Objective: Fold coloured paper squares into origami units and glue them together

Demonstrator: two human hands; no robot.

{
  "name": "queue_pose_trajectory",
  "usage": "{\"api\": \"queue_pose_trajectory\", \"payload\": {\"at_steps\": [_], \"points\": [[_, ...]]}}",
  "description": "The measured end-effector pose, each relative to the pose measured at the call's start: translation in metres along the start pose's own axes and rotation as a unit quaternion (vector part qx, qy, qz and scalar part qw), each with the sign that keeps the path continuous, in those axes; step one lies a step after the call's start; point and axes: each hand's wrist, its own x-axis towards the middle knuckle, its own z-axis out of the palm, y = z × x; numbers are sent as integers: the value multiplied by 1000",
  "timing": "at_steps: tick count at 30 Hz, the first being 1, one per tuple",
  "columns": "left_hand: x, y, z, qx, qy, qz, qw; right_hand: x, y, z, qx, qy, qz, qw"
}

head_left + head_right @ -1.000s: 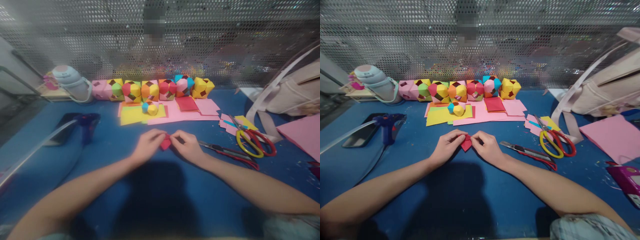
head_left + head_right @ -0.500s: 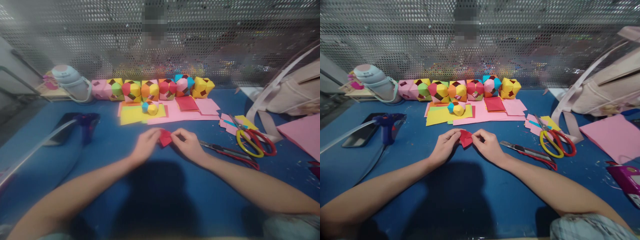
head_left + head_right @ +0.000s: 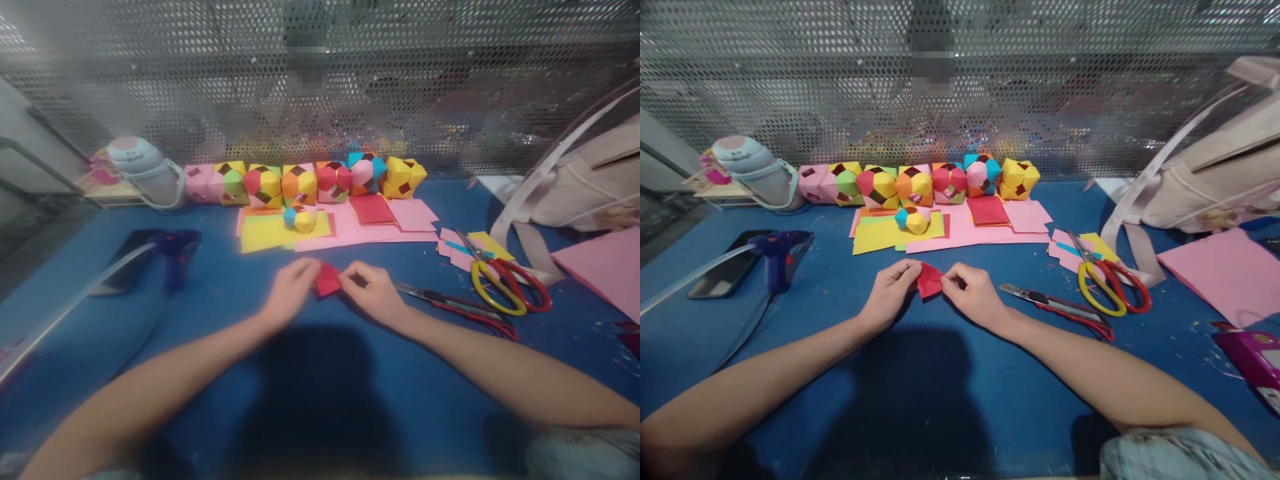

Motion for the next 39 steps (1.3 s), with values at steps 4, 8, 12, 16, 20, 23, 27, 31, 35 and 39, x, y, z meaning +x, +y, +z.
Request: {"api": "queue_pose_trajectory", "payload": {"at_steps": [4,8,12,16,20,23,27,31,35,39], "points": [[-1,1,1,-43,-12,-23,999,0,0,0,11,0,7,1000],[-1,4,0,62,5,14,998,0,-1,0,13,-2,9,1000],[-1,3,1,92,22,27,995,0,-1,1,15,-6,12,1000],[-1,0,1,86,31,24,996,0,-1,1,13,-10,10,1000],[-1,-1,1,26,18,-11,999,0,-1,0,14,-9,12,1000],[-3,-1,1,-93,-19,-53,994,0,-1,0,13,-3,16,1000],[-5,1,1,-42,-29,-44,998,1,-2,0,13,-4,15,1000],[-5,2,0,60,5,-7,998,0,-2,1,15,-10,15,1000],[-4,1,-1,65,1,0,998,0,-1,1,13,-13,14,1000],[-3,-1,-1,55,-5,-4,998,0,1,1,7,-19,9,1000]]}}
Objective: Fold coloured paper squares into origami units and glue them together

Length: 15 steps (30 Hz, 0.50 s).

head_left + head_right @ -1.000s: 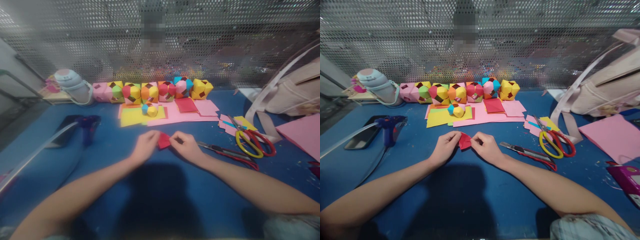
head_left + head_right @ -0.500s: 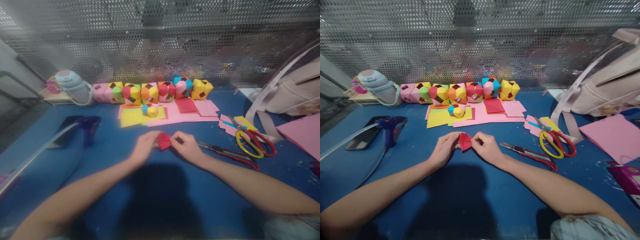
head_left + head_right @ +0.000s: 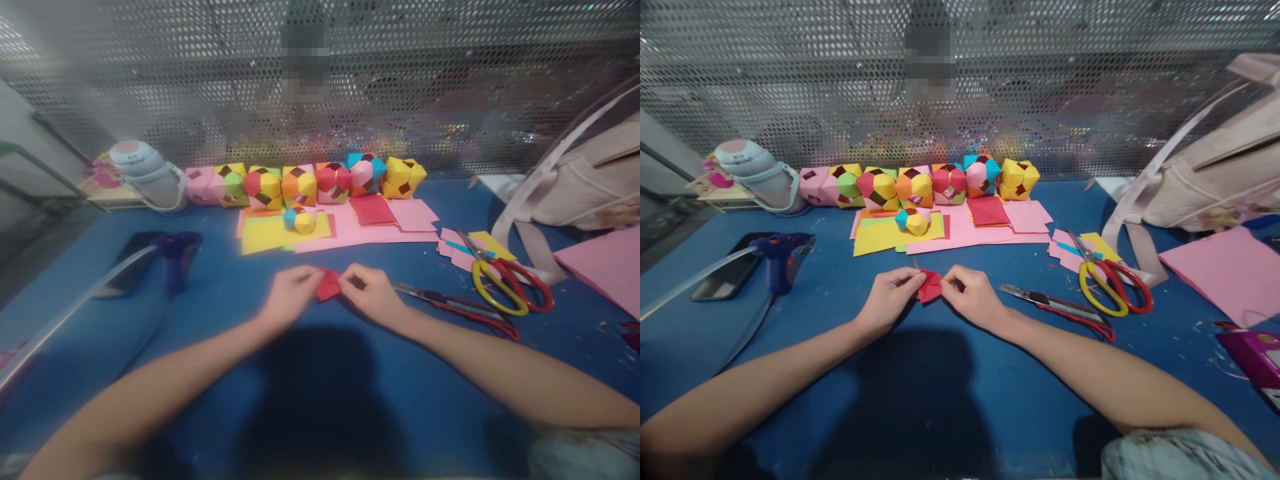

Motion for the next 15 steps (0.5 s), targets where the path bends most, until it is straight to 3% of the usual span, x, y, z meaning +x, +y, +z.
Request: {"api": "queue_pose_trajectory", "payload": {"at_steps": [8,15], "points": [[3,-8,0,-59,-11,-27,998,-1,2,1,-21,-5,-13,1000],[4,-5,1,-38,-19,-21,999,0,2,1,-12,-9,-38,999]]}}
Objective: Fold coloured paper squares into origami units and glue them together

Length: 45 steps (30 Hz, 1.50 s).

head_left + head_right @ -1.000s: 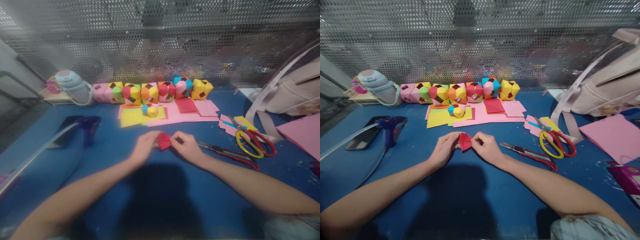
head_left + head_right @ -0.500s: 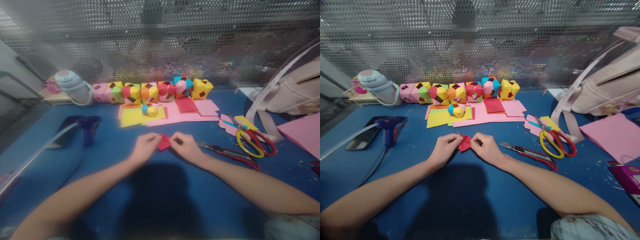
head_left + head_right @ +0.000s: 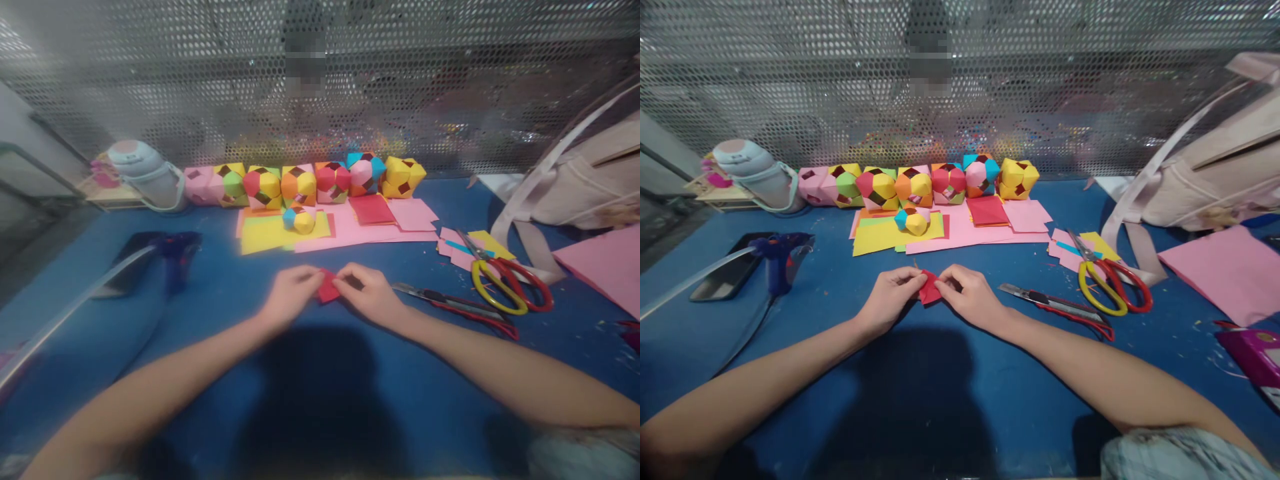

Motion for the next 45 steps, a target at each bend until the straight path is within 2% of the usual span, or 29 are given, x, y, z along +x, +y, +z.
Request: {"api": "queue_pose_trajectory", "payload": {"at_steps": [4,10,14,18,24,27,30,33,37,40,45], "points": [[-1,1,0,8,-14,10,1000,-1,0,0,-8,15,-10,1000],[-3,9,-2,61,-8,39,997,-2,2,2,-10,17,-33,999],[0,9,-3,57,-9,38,998,-1,3,4,-17,21,-49,998],[7,3,-4,26,-12,23,999,2,4,4,-12,23,-36,999],[9,0,-2,-9,-15,36,999,7,5,4,-15,18,1,1000],[11,-3,-1,35,-12,71,997,9,4,6,-20,-3,13,1000],[17,-6,-7,117,-5,120,986,12,3,6,-63,-9,-7,998],[25,-7,-21,151,25,139,978,23,6,-4,-121,12,-24,992],[34,-4,-43,188,81,146,968,59,24,-33,-202,50,-4,978],[39,-2,-53,218,115,162,956,84,42,-53,-274,45,15,960],[41,-4,-53,251,173,208,929,101,61,-54,-356,18,38,933]]}}
